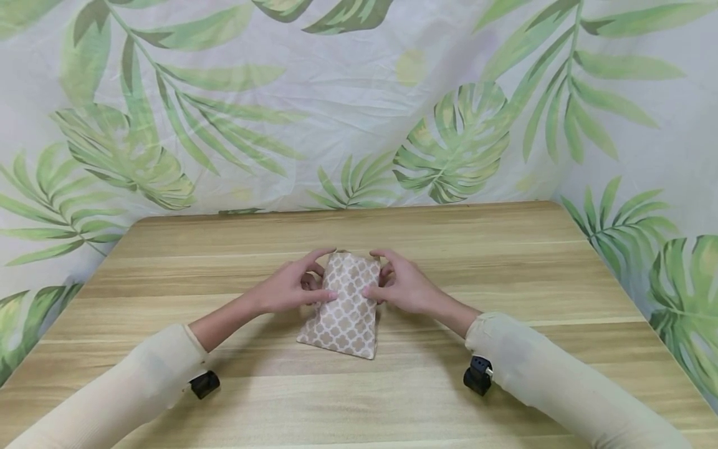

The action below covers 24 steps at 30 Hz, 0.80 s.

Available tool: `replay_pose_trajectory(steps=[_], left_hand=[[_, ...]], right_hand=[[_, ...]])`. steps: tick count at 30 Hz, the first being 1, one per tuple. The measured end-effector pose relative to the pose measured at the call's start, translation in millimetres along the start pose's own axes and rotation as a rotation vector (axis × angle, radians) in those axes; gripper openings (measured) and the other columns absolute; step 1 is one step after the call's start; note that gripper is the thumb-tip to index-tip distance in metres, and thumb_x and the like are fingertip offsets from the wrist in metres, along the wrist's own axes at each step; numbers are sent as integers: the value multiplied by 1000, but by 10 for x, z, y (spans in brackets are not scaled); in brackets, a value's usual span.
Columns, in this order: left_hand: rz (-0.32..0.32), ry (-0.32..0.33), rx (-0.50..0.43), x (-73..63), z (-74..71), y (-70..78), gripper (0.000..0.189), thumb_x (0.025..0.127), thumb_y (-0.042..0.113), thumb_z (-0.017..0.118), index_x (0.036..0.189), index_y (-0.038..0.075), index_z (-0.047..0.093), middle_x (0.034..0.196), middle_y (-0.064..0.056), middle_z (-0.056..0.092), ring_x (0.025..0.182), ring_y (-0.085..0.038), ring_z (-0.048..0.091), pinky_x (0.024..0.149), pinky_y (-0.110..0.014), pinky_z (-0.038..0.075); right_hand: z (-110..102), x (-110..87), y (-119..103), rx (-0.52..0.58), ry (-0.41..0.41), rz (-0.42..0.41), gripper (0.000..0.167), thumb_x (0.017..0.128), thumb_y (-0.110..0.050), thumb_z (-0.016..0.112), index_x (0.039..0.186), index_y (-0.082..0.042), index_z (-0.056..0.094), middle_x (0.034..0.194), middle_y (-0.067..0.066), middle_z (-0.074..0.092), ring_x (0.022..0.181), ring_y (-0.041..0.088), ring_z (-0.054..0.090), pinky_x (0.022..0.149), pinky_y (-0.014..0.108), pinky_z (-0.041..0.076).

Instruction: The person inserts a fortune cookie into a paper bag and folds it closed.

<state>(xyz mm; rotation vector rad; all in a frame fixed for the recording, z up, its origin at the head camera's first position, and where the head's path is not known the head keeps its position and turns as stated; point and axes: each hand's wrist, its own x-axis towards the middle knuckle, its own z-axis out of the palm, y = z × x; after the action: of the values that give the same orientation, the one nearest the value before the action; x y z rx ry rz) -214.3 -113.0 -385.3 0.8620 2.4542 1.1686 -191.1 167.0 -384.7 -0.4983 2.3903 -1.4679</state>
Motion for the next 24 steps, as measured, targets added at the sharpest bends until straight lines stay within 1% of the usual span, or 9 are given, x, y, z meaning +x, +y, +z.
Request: replay_pose_trajectory(steps=[3, 5, 8, 12, 16, 20, 24], left_hand=[[63, 40, -4, 8, 14, 36, 89, 91, 24, 81, 162, 10, 29, 117, -20, 66, 85, -16, 70, 75, -32, 59], [94, 73, -24, 10, 25, 61, 89, 90, 19, 82, 161, 10, 29, 117, -19, 66, 86, -18, 70, 77, -32, 60], [131, 122, -58, 15, 40, 92, 89, 88, 14, 84, 160, 9, 30, 117, -19, 65, 85, -18, 71, 75, -31, 61], [163, 188, -48, 5, 61, 148, 88, 85, 10, 87, 156, 9, 35, 117, -19, 64, 82, -18, 72, 72, -31, 61], [209, 246, -1, -16, 85, 205, 84, 83, 9, 88, 152, 8, 39, 122, -20, 61, 80, -20, 72, 72, -35, 62], [301, 321, 97, -20, 108, 238, 79, 81, 8, 89, 147, 2, 45, 131, -24, 60, 79, -23, 71, 71, -39, 62], [400, 394, 194, -15, 119, 244, 75, 79, 7, 91, 140, -2, 49, 133, -23, 59, 84, -25, 68, 72, -34, 61]], right_hand=[[1, -2, -29, 20, 39, -76, 77, 90, -6, 81, 154, 2, 38, 112, 22, 65, 86, 26, 72, 65, 31, 59], [-3, -6, -53, 29, 66, -127, 76, 89, -2, 81, 152, 3, 40, 111, 23, 65, 84, 27, 72, 69, 29, 60], [-14, -16, -90, 35, 99, -192, 73, 87, 2, 81, 150, 3, 43, 108, 22, 62, 81, 27, 72, 68, 28, 60], [-26, -37, -131, 7, 134, -259, 70, 87, 4, 80, 147, 2, 46, 107, 22, 60, 79, 26, 72, 67, 29, 61], [-28, -66, -156, -55, 180, -301, 67, 86, 4, 81, 145, 1, 49, 109, 22, 61, 81, 25, 72, 65, 30, 60], [-25, -82, -175, -118, 235, -357, 65, 85, 4, 82, 143, 2, 51, 112, 23, 61, 83, 27, 72, 62, 27, 58], [-24, -88, -193, -200, 292, -451, 66, 82, 7, 83, 140, 2, 51, 115, 24, 63, 84, 29, 72, 60, 27, 57]])
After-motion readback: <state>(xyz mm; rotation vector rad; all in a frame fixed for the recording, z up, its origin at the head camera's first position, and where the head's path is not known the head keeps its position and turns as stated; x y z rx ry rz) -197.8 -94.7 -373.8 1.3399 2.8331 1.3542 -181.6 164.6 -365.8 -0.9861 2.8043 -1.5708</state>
